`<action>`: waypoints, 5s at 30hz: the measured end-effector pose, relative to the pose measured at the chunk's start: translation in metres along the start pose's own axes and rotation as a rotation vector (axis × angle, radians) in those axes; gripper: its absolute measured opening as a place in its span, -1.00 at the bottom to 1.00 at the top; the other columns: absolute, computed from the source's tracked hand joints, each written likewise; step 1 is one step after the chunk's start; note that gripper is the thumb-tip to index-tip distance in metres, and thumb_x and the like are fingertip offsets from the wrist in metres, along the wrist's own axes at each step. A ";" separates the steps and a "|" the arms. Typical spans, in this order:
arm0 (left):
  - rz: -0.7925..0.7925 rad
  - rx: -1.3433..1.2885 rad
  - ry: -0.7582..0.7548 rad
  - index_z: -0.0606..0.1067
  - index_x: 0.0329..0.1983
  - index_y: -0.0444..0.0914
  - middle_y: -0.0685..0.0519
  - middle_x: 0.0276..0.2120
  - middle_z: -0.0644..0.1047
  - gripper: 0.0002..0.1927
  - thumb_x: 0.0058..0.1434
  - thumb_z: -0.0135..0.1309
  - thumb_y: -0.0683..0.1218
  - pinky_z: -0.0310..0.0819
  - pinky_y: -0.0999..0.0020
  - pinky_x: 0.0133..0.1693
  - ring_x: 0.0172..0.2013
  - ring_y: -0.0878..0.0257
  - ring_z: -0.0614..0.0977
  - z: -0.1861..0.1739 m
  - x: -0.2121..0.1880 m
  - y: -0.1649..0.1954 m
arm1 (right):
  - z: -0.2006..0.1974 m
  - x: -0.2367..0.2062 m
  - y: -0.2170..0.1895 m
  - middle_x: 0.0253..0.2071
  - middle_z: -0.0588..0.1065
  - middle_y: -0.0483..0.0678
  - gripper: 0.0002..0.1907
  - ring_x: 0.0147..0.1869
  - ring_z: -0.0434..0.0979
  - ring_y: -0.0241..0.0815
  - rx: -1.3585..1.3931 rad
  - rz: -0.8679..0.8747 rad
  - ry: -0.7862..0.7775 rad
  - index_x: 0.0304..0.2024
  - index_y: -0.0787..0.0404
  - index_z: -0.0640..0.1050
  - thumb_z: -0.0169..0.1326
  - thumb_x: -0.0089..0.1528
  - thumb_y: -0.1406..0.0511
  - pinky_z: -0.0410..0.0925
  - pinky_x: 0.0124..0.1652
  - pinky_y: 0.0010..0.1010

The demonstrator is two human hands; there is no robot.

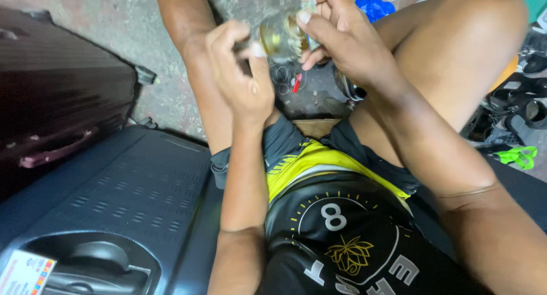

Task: The person sits on the floor and uses pliers to remove a white sealant or tape from the threads of a metal pipe fitting. They repeatedly scrape and pull at the material, rotating the fitting to access different sides.

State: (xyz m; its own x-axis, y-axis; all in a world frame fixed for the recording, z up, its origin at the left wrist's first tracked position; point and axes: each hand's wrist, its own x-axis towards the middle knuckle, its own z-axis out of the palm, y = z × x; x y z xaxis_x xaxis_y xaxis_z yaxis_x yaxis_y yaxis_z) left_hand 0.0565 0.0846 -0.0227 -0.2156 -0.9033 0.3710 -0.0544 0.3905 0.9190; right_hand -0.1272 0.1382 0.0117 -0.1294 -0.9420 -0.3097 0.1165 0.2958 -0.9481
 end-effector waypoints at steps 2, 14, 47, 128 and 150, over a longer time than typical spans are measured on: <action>0.169 0.172 -0.076 0.43 0.09 -0.28 -0.09 0.02 0.45 -0.58 0.25 0.31 -0.09 0.47 0.24 0.10 0.05 0.05 0.52 -0.007 -0.001 0.012 | -0.002 -0.001 0.004 -0.21 0.48 -0.03 -0.69 -0.30 0.56 -0.29 0.189 0.028 0.047 0.05 0.20 0.28 0.07 0.41 0.22 0.50 -0.34 -0.51; 0.091 0.269 -0.079 0.60 -0.07 -0.27 -0.02 -0.06 0.57 -0.78 0.27 0.35 -0.29 0.59 0.34 -0.04 -0.12 0.11 0.68 -0.028 -0.010 0.024 | 0.026 -0.001 0.016 -0.08 0.46 -0.13 -0.58 -0.30 0.50 -0.40 0.002 -0.044 -0.014 0.24 0.29 0.36 0.13 0.47 0.20 0.48 -0.33 -0.54; -0.302 0.346 -0.483 0.42 -0.31 -0.30 -0.15 -0.36 0.53 -0.82 0.36 0.10 -0.11 0.44 0.02 -0.24 -0.31 -0.14 0.60 -0.049 -0.058 -0.001 | 0.056 -0.009 0.059 -0.21 0.58 0.17 -0.66 -0.17 0.57 0.31 -1.067 -0.221 0.045 -0.08 0.22 0.46 0.09 0.34 0.09 0.35 -0.17 0.14; 0.106 0.186 0.274 0.35 -0.16 -0.28 0.01 -0.29 0.41 -0.66 0.62 -0.17 0.07 0.36 0.36 -0.32 -0.37 0.26 0.44 -0.025 -0.004 -0.003 | 0.103 0.027 0.041 -0.14 0.55 -0.17 -0.76 -0.01 0.54 -0.36 0.782 0.132 -0.034 -0.04 0.20 0.56 0.04 0.41 0.18 0.42 0.03 -0.49; -0.204 -0.897 0.313 0.20 -0.14 -0.26 0.14 -0.66 0.04 -0.73 0.63 -0.30 0.01 -0.02 0.45 -0.67 -0.74 0.39 0.04 -0.038 0.019 0.014 | 0.102 0.050 0.059 -0.23 0.57 0.10 -0.45 -0.35 0.62 -0.11 0.802 0.221 -0.313 0.10 0.38 0.48 -0.03 0.42 -0.01 0.42 -0.53 -0.31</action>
State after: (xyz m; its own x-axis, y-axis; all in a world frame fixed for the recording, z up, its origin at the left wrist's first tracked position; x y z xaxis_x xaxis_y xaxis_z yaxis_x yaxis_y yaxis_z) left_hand 0.0886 0.0656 0.0021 -0.0081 -0.9957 0.0926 0.7296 0.0574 0.6815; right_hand -0.0261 0.0920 -0.0525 0.2388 -0.9116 -0.3346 0.7770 0.3860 -0.4972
